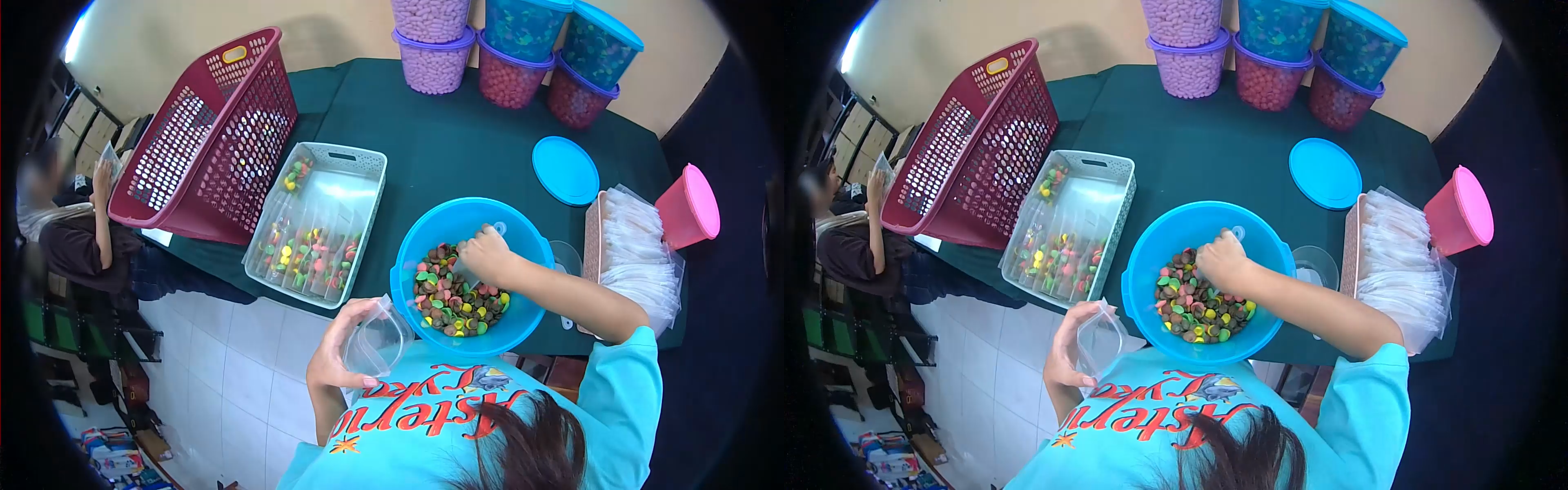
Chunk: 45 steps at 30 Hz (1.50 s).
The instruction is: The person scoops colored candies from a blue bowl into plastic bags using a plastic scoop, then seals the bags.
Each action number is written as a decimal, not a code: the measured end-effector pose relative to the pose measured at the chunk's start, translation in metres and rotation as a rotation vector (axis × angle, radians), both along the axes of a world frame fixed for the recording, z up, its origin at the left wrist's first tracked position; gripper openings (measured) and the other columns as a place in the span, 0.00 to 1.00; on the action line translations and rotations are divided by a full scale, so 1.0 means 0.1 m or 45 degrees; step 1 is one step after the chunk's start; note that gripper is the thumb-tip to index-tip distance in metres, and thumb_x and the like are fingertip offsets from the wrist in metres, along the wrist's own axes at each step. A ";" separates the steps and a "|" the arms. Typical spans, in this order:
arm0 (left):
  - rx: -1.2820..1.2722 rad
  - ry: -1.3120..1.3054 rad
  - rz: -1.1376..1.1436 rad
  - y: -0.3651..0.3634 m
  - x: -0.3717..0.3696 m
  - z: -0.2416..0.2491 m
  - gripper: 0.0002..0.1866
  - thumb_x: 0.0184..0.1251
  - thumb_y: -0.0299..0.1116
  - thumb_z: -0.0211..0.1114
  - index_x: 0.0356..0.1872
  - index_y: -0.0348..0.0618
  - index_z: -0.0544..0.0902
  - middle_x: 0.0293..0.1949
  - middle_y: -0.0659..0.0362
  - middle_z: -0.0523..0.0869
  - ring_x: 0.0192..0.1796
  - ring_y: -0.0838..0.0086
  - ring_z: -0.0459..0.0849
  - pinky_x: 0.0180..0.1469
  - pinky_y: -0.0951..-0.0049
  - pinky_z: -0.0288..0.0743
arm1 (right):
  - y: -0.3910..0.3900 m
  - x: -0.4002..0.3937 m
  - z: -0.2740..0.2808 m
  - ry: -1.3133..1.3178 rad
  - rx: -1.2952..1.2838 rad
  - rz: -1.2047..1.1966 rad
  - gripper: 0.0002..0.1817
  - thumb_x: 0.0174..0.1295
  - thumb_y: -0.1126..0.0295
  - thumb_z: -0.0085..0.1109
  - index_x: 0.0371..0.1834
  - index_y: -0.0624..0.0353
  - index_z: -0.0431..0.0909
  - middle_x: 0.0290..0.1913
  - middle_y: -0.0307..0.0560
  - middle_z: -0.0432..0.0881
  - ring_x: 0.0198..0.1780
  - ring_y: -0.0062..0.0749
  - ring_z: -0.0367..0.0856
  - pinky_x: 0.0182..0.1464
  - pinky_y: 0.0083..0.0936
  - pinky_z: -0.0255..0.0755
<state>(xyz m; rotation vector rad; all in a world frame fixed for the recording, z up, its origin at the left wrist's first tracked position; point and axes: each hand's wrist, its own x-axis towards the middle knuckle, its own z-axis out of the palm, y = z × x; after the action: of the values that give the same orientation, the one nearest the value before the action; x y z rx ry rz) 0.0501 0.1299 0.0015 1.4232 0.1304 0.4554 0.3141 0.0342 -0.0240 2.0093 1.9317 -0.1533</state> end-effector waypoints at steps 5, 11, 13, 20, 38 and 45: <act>0.135 0.031 -0.113 0.11 0.20 -0.01 0.49 0.22 0.40 0.77 0.56 0.37 0.66 0.52 0.50 0.69 0.55 0.63 0.69 0.57 0.66 0.60 | 0.00 -0.03 -0.05 -0.002 0.133 0.064 0.14 0.38 0.71 0.62 0.30 0.60 0.73 0.21 0.44 0.78 0.30 0.33 0.78 0.43 0.29 0.61; 0.197 0.062 -0.245 0.32 0.40 0.04 0.49 0.23 0.41 0.77 0.56 0.36 0.65 0.51 0.50 0.69 0.54 0.63 0.69 0.56 0.67 0.61 | 0.04 0.08 0.13 0.291 -0.177 -0.052 0.22 0.34 0.72 0.64 0.37 0.66 0.72 0.23 0.48 0.78 0.34 0.40 0.78 0.48 0.32 0.60; 0.219 0.071 -0.301 0.39 0.44 0.04 0.49 0.24 0.41 0.77 0.57 0.36 0.65 0.51 0.50 0.69 0.54 0.63 0.70 0.56 0.67 0.61 | 0.02 0.06 0.08 0.382 -0.302 -0.091 0.24 0.33 0.73 0.64 0.39 0.67 0.71 0.23 0.48 0.78 0.35 0.42 0.78 0.49 0.34 0.60; 0.265 0.085 -0.512 0.58 0.58 0.04 0.50 0.24 0.42 0.77 0.56 0.35 0.65 0.51 0.49 0.69 0.53 0.63 0.70 0.55 0.68 0.62 | 0.02 0.07 0.09 0.664 -0.351 -0.255 0.19 0.37 0.70 0.65 0.35 0.65 0.76 0.31 0.51 0.80 0.39 0.42 0.79 0.53 0.40 0.63; 0.307 -0.001 -0.274 0.82 0.63 -0.02 0.46 0.22 0.42 0.79 0.51 0.31 0.72 0.45 0.51 0.72 0.51 0.65 0.71 0.54 0.68 0.63 | -0.07 0.11 0.22 1.062 -0.583 -0.399 0.17 0.41 0.72 0.58 0.39 0.54 0.77 0.32 0.46 0.80 0.37 0.38 0.77 0.38 0.32 0.69; 0.305 0.033 -0.110 0.70 0.65 0.05 0.46 0.22 0.43 0.79 0.51 0.31 0.73 0.41 0.54 0.73 0.46 0.69 0.74 0.52 0.71 0.66 | -0.04 0.18 0.25 0.915 -0.874 -0.374 0.20 0.41 0.72 0.56 0.42 0.56 0.76 0.32 0.48 0.80 0.37 0.37 0.77 0.37 0.33 0.69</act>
<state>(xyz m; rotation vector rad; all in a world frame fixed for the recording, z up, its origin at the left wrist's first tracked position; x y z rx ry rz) 0.1150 0.2001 0.0063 1.6632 0.0351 0.3906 0.3325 0.0306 0.0007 1.8347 1.5424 -1.5532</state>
